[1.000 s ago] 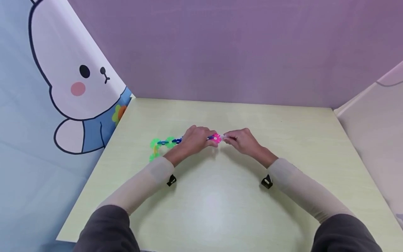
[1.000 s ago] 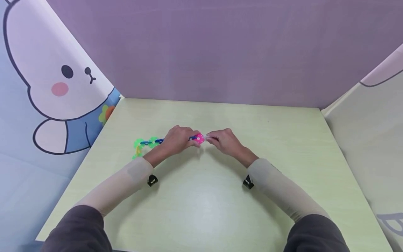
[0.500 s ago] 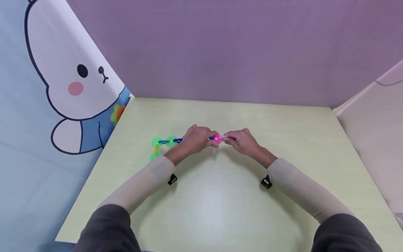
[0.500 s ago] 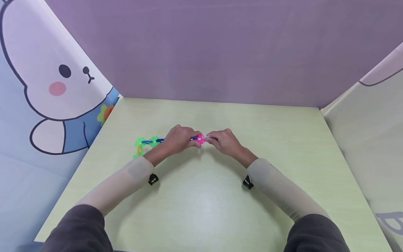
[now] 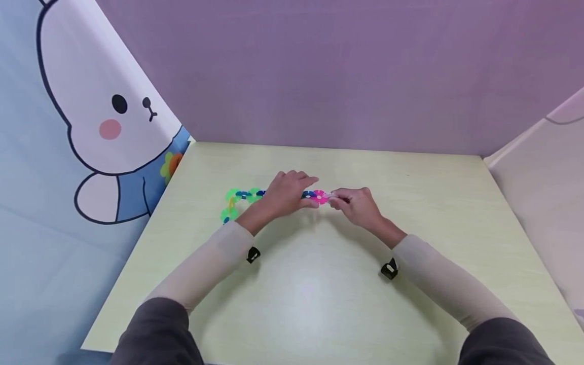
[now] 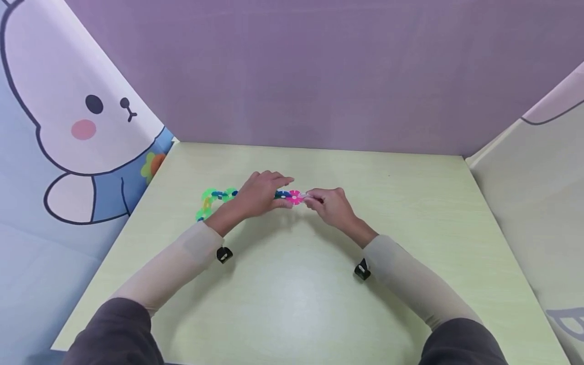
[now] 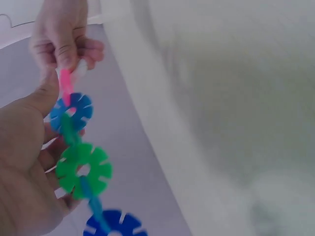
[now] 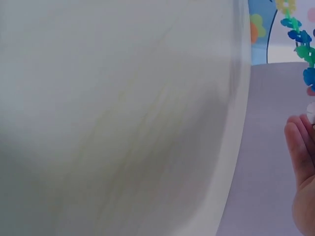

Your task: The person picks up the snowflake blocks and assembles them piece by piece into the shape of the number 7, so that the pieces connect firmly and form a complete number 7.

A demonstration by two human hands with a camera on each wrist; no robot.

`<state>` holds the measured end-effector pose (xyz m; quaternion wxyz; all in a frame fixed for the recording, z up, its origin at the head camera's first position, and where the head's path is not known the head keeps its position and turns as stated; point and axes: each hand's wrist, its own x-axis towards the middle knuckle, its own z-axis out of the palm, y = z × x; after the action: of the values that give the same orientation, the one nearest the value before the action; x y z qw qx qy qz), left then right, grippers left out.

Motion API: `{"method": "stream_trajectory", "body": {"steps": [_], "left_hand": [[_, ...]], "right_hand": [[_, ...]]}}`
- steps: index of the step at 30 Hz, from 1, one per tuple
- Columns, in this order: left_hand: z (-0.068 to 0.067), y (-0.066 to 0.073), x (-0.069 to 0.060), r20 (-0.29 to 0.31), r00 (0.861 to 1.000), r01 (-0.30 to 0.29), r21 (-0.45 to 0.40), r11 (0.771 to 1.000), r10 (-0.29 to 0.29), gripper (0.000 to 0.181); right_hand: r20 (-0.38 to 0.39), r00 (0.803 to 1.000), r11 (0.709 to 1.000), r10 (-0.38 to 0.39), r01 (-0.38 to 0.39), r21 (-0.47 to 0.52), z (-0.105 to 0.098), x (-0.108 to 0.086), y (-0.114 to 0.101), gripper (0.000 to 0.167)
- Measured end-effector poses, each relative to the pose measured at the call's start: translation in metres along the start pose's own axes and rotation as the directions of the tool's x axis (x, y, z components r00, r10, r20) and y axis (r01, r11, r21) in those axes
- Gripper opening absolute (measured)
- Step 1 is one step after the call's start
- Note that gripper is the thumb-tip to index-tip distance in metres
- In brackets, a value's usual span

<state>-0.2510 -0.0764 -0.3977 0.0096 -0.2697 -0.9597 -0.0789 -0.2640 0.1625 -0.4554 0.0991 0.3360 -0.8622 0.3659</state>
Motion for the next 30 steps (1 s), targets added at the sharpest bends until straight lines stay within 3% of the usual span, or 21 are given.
{"method": "stream_trajectory", "body": {"steps": [7,13,16,21,25,30], "left_hand": [[-0.014,-0.012,-0.013,-0.128,0.989,0.064,-0.083,0.994,-0.075,0.058],[-0.028,-0.03,-0.031,-0.211,0.956,0.177,-0.137,0.975,-0.203,0.041],[-0.035,-0.039,-0.038,-0.176,0.937,0.269,-0.185,0.945,-0.302,0.04],[-0.039,-0.052,-0.047,-0.028,0.897,0.424,-0.235,0.875,-0.442,0.045],[-0.033,-0.06,-0.051,0.067,0.873,0.484,-0.233,0.843,-0.483,0.051],[-0.025,-0.066,-0.052,0.116,0.855,0.518,-0.26,0.815,-0.506,0.05]], "right_hand": [[-0.066,0.998,0.999,0.016,-0.018,-0.029,-0.008,-0.01,0.005,0.006],[-0.112,0.993,0.997,0.047,-0.053,-0.055,-0.016,-0.018,0.01,0.007],[-0.131,0.989,0.995,0.069,-0.077,-0.058,-0.02,-0.021,0.013,0.009],[-0.163,0.982,0.992,0.095,-0.106,-0.061,-0.025,-0.023,0.015,0.011],[-0.189,0.975,0.989,0.119,-0.132,-0.059,-0.028,-0.027,0.014,0.013],[-0.23,0.965,0.989,0.122,-0.137,-0.05,-0.031,-0.029,0.014,0.012]]}}
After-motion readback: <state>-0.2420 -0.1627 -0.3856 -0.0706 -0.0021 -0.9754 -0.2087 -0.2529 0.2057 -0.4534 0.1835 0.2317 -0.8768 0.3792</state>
